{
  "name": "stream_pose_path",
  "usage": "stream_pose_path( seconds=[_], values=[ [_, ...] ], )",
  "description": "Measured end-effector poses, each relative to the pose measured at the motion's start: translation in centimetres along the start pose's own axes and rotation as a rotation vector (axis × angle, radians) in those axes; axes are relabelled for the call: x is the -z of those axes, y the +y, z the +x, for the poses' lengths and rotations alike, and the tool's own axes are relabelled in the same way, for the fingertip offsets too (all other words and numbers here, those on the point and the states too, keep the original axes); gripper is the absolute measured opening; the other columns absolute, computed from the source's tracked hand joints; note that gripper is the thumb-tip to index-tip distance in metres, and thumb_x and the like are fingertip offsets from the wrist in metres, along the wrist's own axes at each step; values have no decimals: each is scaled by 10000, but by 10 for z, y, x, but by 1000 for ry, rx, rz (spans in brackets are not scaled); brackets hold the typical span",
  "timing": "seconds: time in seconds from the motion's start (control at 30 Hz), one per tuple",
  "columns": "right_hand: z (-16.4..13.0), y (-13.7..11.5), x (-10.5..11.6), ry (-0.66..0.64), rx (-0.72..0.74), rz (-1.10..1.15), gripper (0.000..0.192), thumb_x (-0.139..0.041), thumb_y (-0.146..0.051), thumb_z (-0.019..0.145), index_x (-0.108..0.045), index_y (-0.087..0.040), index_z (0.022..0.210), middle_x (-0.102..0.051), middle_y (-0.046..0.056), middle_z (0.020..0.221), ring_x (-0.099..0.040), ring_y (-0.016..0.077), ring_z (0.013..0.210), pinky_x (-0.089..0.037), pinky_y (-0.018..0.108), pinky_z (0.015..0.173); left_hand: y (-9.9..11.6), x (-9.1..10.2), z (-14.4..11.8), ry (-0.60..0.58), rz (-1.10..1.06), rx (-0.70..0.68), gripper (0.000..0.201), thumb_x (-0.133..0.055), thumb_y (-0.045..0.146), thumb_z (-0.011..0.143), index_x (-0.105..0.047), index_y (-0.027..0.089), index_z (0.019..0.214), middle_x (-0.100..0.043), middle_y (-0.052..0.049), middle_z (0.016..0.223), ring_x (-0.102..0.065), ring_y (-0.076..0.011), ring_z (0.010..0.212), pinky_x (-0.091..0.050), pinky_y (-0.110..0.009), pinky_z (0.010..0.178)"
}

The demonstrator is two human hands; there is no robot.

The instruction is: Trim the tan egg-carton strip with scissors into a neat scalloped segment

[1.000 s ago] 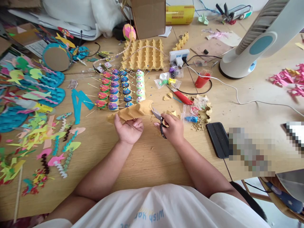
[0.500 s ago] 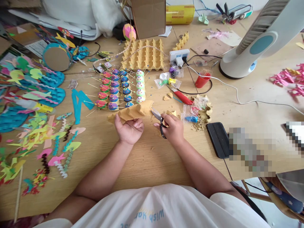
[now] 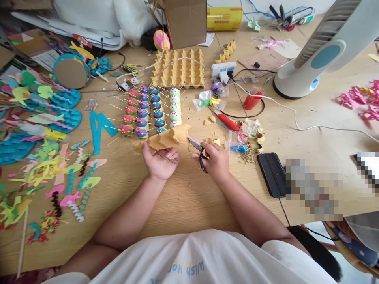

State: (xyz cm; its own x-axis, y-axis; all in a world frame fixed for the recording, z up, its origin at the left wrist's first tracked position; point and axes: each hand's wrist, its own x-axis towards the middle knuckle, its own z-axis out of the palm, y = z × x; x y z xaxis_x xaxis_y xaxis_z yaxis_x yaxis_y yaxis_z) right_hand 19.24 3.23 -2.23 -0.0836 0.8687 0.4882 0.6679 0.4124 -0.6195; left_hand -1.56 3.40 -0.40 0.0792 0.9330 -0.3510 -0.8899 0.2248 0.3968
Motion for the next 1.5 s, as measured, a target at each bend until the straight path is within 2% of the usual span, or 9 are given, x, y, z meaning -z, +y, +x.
stream_pose_path(
  seconds=[0.2,0.77,1.3,1.5],
  values=[
    [1,-1,0,-6,-18,6,584,-631,-777,890,-753,-213,980,-603,22,648,-534,179,593,-412,299,595,0,2,0,-16,13,-15,560,-534,739,938,-706,225,798,-576,-2,644,-485,-107,546,-447,-232,510],
    [2,-1,0,36,34,29,524,-669,-707,912,-744,-189,939,-543,-15,609,-485,145,556,-349,271,554,-1,4,1,-61,-93,30,619,-424,727,987,-703,198,829,-620,-18,661,-508,-109,543,-457,-231,518],
    [3,-2,1,-35,-51,44,475,-656,-679,920,-736,-211,916,-506,-25,583,-470,150,557,-349,274,569,0,1,1,-4,-22,21,620,-488,759,947,-675,202,748,-561,-7,634,-486,-106,539,-438,-233,510],
    [0,-1,2,-41,-86,69,402,-683,-617,926,-703,-219,865,-524,-21,606,-489,145,560,-347,273,568,0,4,1,-44,-58,21,595,-495,730,960,-690,199,776,-587,-13,644,-502,-105,545,-453,-227,516]
  ],
)
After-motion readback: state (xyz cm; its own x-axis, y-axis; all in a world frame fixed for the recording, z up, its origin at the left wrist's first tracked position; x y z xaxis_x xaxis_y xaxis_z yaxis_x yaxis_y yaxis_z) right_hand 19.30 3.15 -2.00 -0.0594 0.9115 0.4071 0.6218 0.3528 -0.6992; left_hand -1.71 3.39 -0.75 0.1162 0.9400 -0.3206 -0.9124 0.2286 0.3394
